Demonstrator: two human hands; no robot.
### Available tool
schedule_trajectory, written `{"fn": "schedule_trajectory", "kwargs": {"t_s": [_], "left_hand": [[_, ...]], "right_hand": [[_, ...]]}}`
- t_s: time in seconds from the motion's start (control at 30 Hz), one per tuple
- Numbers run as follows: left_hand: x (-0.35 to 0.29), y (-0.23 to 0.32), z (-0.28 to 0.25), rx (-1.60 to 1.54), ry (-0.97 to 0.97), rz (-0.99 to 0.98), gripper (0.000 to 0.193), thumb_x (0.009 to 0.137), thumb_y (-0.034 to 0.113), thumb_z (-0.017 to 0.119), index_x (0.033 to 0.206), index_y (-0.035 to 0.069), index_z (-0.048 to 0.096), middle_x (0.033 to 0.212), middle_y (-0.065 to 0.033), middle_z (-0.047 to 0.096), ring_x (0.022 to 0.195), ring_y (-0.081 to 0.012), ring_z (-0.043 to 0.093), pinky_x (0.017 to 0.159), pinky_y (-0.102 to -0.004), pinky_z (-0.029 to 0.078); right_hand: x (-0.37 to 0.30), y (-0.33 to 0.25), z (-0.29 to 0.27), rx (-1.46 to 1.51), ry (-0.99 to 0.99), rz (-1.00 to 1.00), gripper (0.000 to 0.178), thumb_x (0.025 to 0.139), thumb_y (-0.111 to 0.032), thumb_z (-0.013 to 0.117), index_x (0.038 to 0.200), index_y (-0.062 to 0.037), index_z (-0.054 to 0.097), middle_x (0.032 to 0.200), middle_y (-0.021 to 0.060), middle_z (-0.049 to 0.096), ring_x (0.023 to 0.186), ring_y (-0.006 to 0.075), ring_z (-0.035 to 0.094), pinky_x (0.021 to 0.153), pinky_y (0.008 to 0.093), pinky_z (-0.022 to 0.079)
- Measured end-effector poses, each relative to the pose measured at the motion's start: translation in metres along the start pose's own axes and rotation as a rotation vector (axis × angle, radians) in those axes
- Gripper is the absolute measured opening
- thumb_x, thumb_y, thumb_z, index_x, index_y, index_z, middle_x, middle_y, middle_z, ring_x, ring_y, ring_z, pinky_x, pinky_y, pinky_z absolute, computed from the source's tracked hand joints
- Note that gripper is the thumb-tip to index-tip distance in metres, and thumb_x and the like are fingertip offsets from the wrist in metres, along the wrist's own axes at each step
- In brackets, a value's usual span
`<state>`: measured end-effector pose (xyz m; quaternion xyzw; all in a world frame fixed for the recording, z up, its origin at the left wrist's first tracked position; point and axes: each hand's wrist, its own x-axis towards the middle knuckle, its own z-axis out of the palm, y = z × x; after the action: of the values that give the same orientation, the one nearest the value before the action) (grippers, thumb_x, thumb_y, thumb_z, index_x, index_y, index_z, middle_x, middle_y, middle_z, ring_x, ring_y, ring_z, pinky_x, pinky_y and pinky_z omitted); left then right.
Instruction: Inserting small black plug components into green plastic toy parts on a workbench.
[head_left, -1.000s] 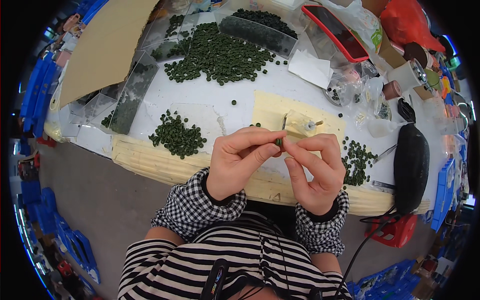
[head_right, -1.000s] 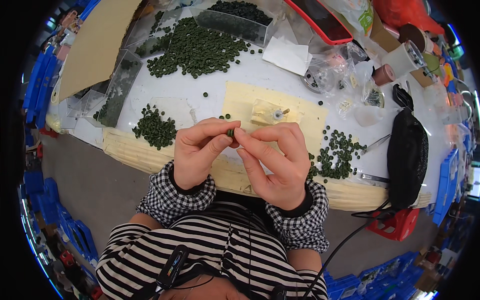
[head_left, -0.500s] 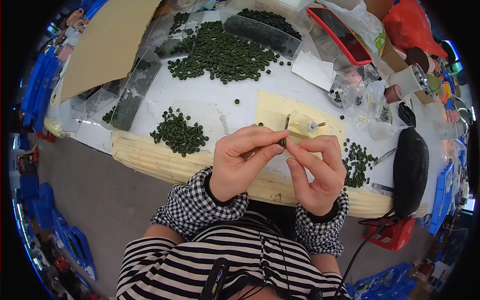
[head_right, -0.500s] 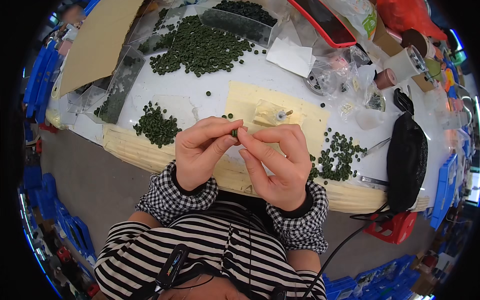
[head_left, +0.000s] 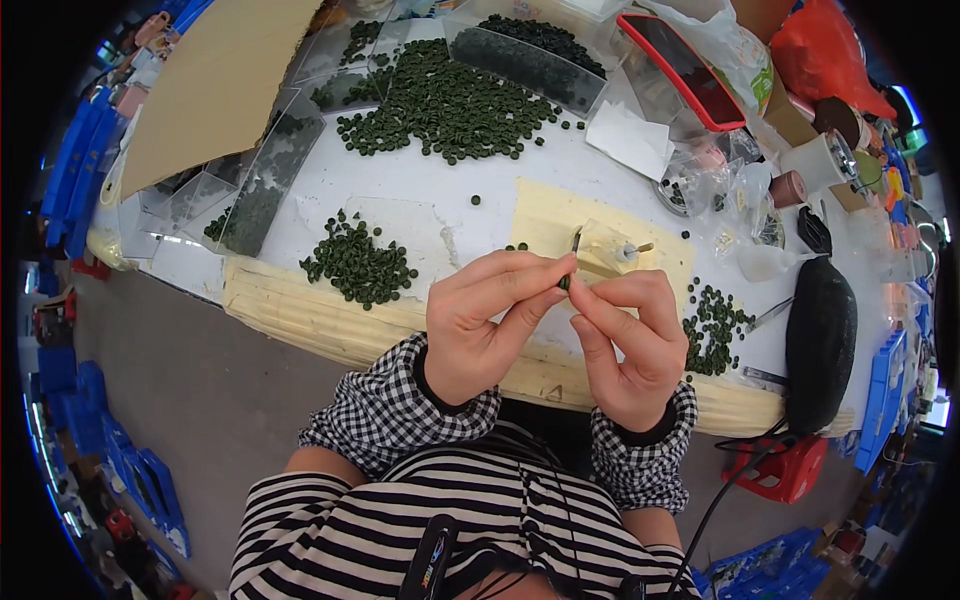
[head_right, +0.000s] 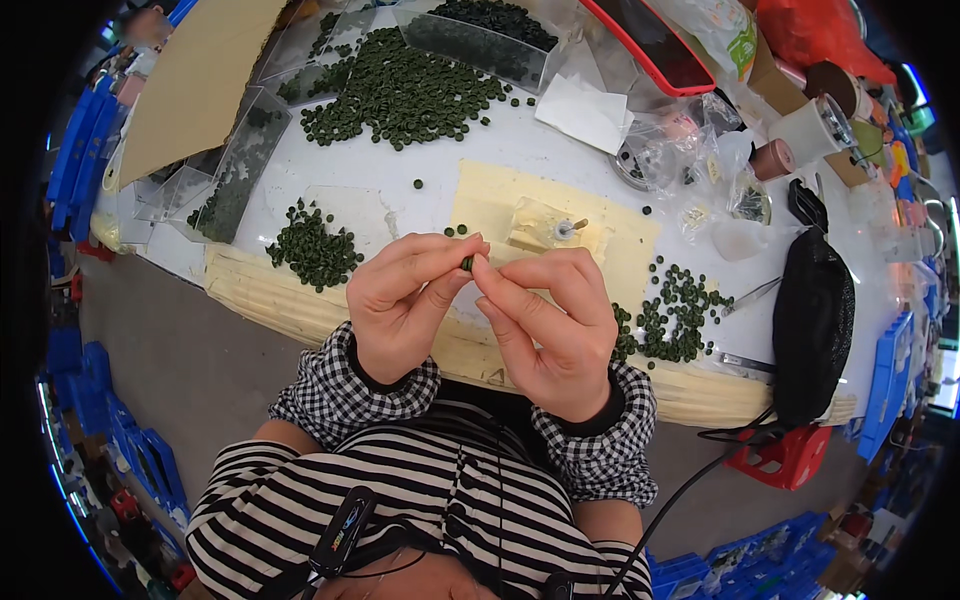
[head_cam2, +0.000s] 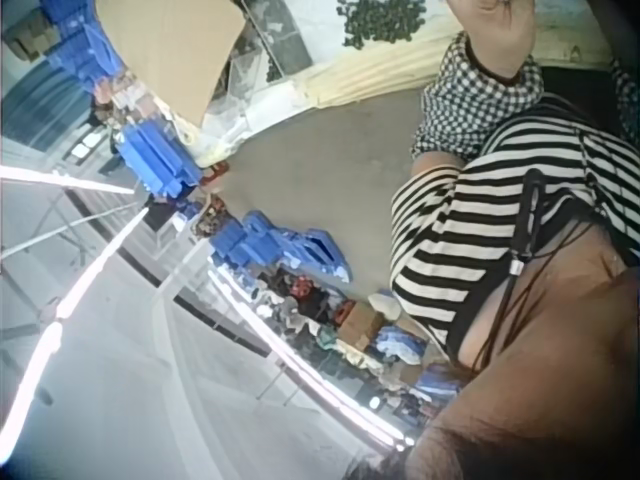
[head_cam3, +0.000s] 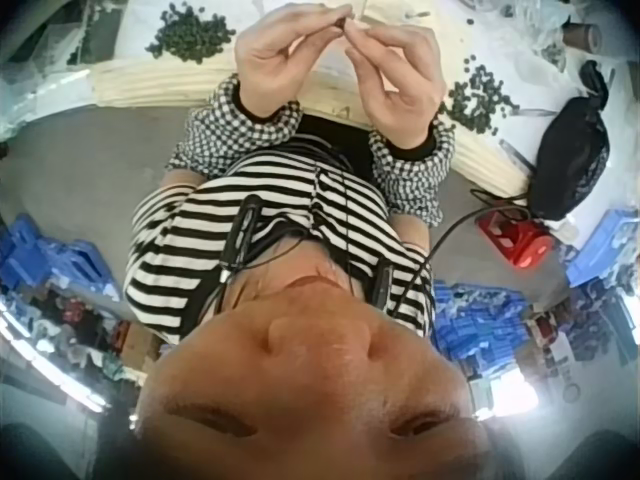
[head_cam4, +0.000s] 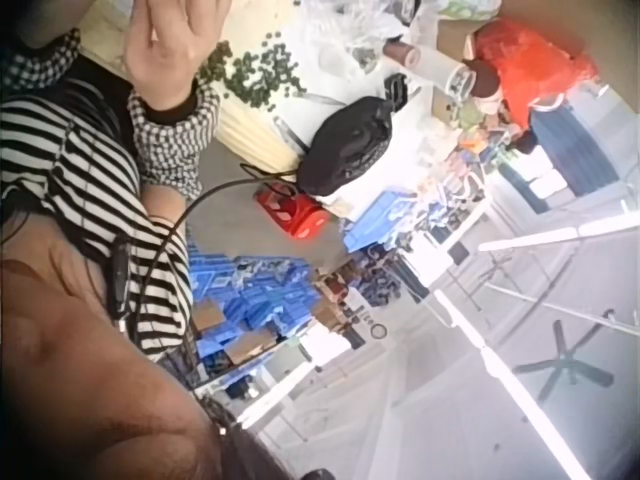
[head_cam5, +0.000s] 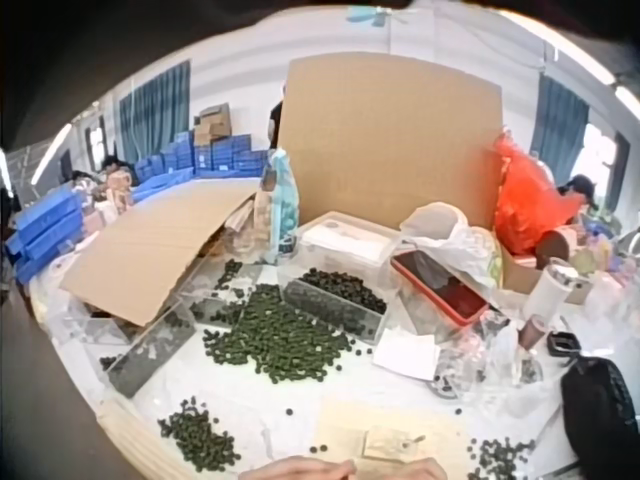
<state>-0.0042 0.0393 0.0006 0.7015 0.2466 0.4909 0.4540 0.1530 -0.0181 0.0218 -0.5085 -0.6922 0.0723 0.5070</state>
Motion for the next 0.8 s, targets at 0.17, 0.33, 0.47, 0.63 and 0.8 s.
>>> {"fn": "schedule_trajectory", "kwargs": {"t_s": [0.17,0.33,0.47,0.63,0.8], "left_hand": [[0.001,0.0,0.0,0.041,0.004,0.045,0.028,0.086,-0.008,0.063,0.112,-0.003,0.067,0.106,-0.0169,0.067,0.094,-0.0206,0.066,0.079,-0.0259,0.053],[0.001,0.001,-0.001,0.061,-0.009,0.052,0.028,0.085,-0.008,0.063,0.112,-0.002,0.067,0.105,-0.0167,0.067,0.094,-0.0212,0.066,0.08,-0.0261,0.054],[0.001,0.001,0.001,0.067,-0.01,0.04,0.027,0.085,-0.008,0.063,0.112,-0.002,0.067,0.105,-0.0161,0.068,0.093,-0.0205,0.066,0.079,-0.0261,0.054],[0.009,0.003,-0.011,0.136,0.01,-0.034,0.025,0.084,-0.007,0.065,0.109,-0.003,0.068,0.097,-0.014,0.068,0.087,-0.0173,0.066,0.075,-0.0253,0.053],[0.009,0.009,-0.043,0.472,-0.154,-0.155,0.017,0.081,-0.004,0.068,0.098,-0.002,0.069,0.085,-0.0114,0.066,0.073,-0.0164,0.064,0.067,-0.0252,0.051]], "right_hand": [[-0.003,-0.001,-0.001,0.073,-0.028,0.067,0.033,0.073,0.002,0.074,0.106,-0.005,0.072,0.086,0.0055,0.062,0.076,0.0207,0.056,0.067,0.0299,0.046],[-0.004,0.0,-0.002,0.113,-0.039,0.102,0.033,0.074,0.002,0.073,0.106,-0.0049,0.072,0.087,0.0056,0.063,0.076,0.0198,0.056,0.067,0.0284,0.045],[-0.005,0.001,-0.003,0.109,-0.035,0.089,0.032,0.074,0.003,0.073,0.106,-0.0048,0.072,0.088,0.0061,0.063,0.076,0.0195,0.056,0.066,0.0279,0.046],[0.003,-0.005,-0.013,-0.021,0.078,0.137,0.03,0.077,0.003,0.07,0.106,-0.0022,0.071,0.088,0.0085,0.063,0.079,0.0191,0.058,0.07,0.0283,0.046],[-0.012,-0.014,-0.045,-0.017,0.47,0.284,0.017,0.084,0.004,0.063,0.101,0.0043,0.068,0.087,0.0106,0.064,0.082,0.0168,0.059,0.074,0.0272,0.046]]}}
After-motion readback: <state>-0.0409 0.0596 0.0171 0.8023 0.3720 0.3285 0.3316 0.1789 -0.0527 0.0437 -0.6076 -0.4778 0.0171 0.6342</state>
